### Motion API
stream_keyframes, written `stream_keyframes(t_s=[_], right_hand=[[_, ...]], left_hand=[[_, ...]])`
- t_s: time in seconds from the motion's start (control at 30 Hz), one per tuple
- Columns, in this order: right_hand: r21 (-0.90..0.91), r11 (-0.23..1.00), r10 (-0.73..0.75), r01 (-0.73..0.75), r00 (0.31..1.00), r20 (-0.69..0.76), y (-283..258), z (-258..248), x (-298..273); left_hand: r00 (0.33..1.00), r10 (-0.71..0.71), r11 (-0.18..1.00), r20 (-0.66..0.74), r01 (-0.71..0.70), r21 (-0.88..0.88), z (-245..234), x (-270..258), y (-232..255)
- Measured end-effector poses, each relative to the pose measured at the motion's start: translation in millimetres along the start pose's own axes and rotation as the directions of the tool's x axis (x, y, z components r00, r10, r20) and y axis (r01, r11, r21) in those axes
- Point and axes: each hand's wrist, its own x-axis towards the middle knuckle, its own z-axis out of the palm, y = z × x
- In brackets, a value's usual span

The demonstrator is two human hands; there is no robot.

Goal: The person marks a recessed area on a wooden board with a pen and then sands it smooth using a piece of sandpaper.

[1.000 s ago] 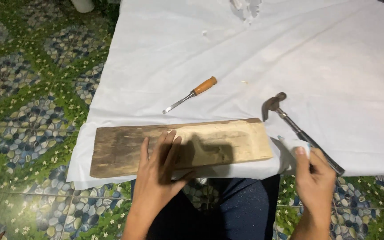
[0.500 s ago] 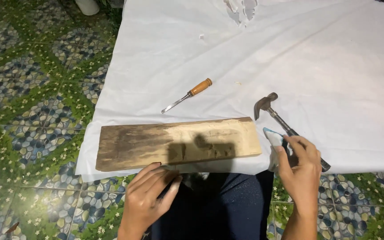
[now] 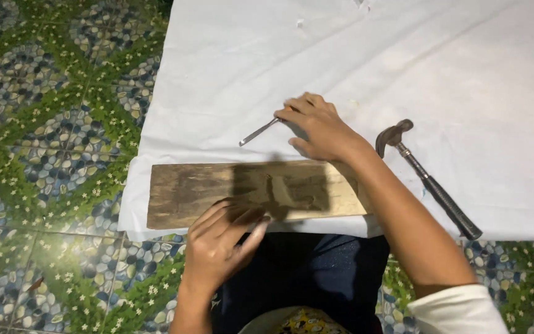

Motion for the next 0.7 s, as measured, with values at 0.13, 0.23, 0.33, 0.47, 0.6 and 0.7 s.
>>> stream_keyframes(t_s=[0.13,0.23,0.33,0.47,0.6,0.7], right_hand=[[-0.100,0.995,0.002,-0.015,0.991,-0.131,-2,2,13],[-0.185,0.982,-0.004,-0.022,0.990,-0.138,-1,0,10],[-0.072,0.994,0.072,-0.077,0.994,-0.081,-4,-19,-2],[0.029,0.983,0.184,-0.182,0.972,-0.145,-27,-52,-52],[0.101,0.994,0.009,0.029,0.934,-0.358,-47,-70,-118],[0.176,0.983,0.008,0.056,0.940,-0.341,-80,-75,-160]], left_hand=[[1.000,0.012,1.000,0.006,-0.012,-0.001,-2,8,-2],[0.999,0.014,1.000,-0.035,-0.014,0.023,6,-5,-18],[0.999,-0.037,0.999,-0.027,0.037,0.000,6,-5,-21],[0.997,-0.074,0.997,-0.031,0.074,0.015,26,-5,-34],[0.996,-0.095,0.994,0.004,0.094,0.058,63,36,-22],[0.990,0.137,0.987,0.040,-0.140,0.084,110,45,8]])
